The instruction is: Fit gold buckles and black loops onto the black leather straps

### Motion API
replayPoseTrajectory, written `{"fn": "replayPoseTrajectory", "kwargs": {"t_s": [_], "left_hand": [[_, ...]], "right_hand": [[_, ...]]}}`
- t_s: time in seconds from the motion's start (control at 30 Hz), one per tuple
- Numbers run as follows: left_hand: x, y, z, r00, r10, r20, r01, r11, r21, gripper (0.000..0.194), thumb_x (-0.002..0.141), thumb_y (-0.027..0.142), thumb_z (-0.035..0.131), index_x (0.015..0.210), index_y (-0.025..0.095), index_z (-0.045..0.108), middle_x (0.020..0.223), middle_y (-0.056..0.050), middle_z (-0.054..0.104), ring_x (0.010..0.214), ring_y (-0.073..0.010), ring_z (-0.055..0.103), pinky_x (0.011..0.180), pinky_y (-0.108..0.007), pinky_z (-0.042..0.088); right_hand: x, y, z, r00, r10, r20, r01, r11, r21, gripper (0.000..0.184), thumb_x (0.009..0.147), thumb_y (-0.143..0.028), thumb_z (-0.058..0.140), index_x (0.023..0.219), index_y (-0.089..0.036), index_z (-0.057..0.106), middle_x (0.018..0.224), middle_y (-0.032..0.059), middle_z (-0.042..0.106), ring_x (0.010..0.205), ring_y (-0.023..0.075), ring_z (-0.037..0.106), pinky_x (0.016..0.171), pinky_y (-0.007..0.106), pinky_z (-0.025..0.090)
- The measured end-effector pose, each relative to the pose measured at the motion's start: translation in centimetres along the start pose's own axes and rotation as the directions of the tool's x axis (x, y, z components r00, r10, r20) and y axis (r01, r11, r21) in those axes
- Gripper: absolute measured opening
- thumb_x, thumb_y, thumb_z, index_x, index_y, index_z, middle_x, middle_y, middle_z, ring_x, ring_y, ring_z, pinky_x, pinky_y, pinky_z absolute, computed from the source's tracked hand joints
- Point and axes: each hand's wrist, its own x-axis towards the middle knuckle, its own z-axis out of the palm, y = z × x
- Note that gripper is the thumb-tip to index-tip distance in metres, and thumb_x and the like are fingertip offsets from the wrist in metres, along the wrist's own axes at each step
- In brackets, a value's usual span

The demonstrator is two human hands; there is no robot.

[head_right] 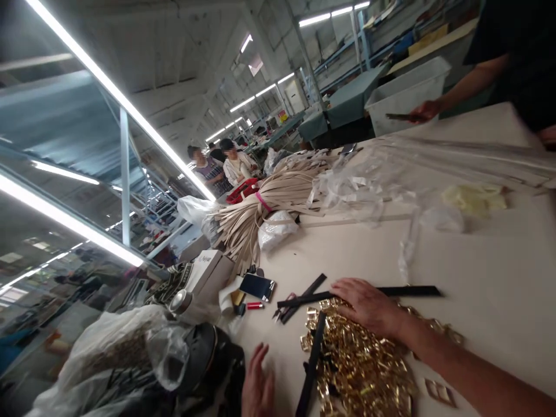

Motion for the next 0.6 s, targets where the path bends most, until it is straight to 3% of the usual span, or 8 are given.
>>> {"fn": "replayPoseTrajectory", "kwargs": {"t_s": [0.07, 0.17, 0.33, 0.4, 0.5, 0.53, 0.6], "left_hand": [[-2.2, 1.6, -2.6, 0.988, 0.017, -0.152, -0.029, 0.997, -0.077, 0.039, 0.093, 0.025, 0.04, 0.127, 0.024, 0.059, 0.137, -0.013, 0.056, 0.127, -0.0231, 0.053, 0.105, -0.041, 0.047], [-7.8, 4.2, -7.2, 0.951, 0.005, -0.31, -0.045, 0.992, -0.122, 0.03, 0.093, 0.023, 0.044, 0.115, 0.026, 0.064, 0.121, -0.009, 0.066, 0.114, -0.0217, 0.061, 0.098, -0.04, 0.051], [-18.8, 4.9, -12.3, 0.865, -0.206, -0.458, 0.178, 0.979, -0.104, 0.024, 0.093, 0.022, 0.047, 0.105, 0.021, 0.068, 0.095, -0.004, 0.072, 0.091, -0.0185, 0.067, 0.092, -0.039, 0.052], [-23.8, 4.8, -13.4, 0.801, -0.323, -0.504, 0.313, 0.944, -0.107, 0.022, 0.092, 0.024, 0.048, 0.103, 0.02, 0.068, 0.094, -0.004, 0.071, 0.089, -0.0182, 0.068, 0.092, -0.039, 0.053], [-31.0, 5.3, -14.1, 0.693, -0.471, -0.546, 0.49, 0.863, -0.122, 0.024, 0.091, 0.031, 0.05, 0.103, 0.018, 0.067, 0.096, -0.005, 0.071, 0.089, -0.0191, 0.068, 0.092, -0.039, 0.053], [-33.1, 5.7, -14.2, 0.675, -0.502, -0.541, 0.536, 0.837, -0.109, 0.026, 0.091, 0.033, 0.05, 0.104, 0.018, 0.067, 0.096, -0.005, 0.071, 0.09, -0.0198, 0.068, 0.093, -0.04, 0.053], [-36.4, 6.5, -14.0, 0.679, -0.536, -0.502, 0.601, 0.798, -0.04, 0.029, 0.09, 0.036, 0.049, 0.105, 0.019, 0.067, 0.1, -0.006, 0.072, 0.094, -0.0215, 0.067, 0.095, -0.041, 0.052]], "right_hand": [[0.0, -0.6, -0.7, 0.999, -0.014, 0.047, 0.015, 1.0, -0.022, 0.045, 0.093, -0.053, 0.046, 0.123, -0.025, 0.065, 0.129, 0.008, 0.063, 0.123, 0.0271, 0.055, 0.107, 0.049, 0.04], [0.0, -1.6, -1.9, 0.993, -0.009, 0.116, 0.019, 0.996, -0.083, 0.041, 0.093, -0.042, 0.043, 0.119, -0.019, 0.066, 0.127, 0.0108, 0.064, 0.12, 0.0268, 0.056, 0.106, 0.048, 0.041], [0.9, -3.1, -1.7, 0.976, 0.056, 0.211, -0.032, 0.993, -0.113, 0.039, 0.095, -0.032, 0.042, 0.125, -0.015, 0.061, 0.136, 0.0097, 0.058, 0.127, 0.0224, 0.05, 0.112, 0.04, 0.033], [0.9, -3.9, -2.5, 0.983, 0.094, 0.158, -0.092, 0.996, -0.021, 0.04, 0.098, -0.03, 0.04, 0.127, -0.012, 0.059, 0.135, 0.0119, 0.058, 0.125, 0.0199, 0.052, 0.109, 0.037, 0.036], [0.4, -4.5, -5.1, 0.987, 0.162, -0.022, -0.158, 0.979, 0.13, 0.044, 0.101, -0.032, 0.035, 0.128, -0.006, 0.057, 0.129, 0.0168, 0.061, 0.119, 0.0172, 0.056, 0.103, 0.032, 0.039], [0.1, -4.3, -6.0, 0.977, 0.195, -0.084, -0.179, 0.969, 0.169, 0.046, 0.102, -0.033, 0.034, 0.128, -0.004, 0.057, 0.127, 0.0186, 0.062, 0.116, 0.0171, 0.057, 0.1, 0.031, 0.04], [-0.5, -3.5, -7.5, 0.942, 0.293, -0.166, -0.257, 0.944, 0.206, 0.05, 0.102, -0.036, 0.032, 0.127, -0.001, 0.058, 0.122, 0.022, 0.064, 0.11, 0.0178, 0.06, 0.094, 0.031, 0.042]]}}
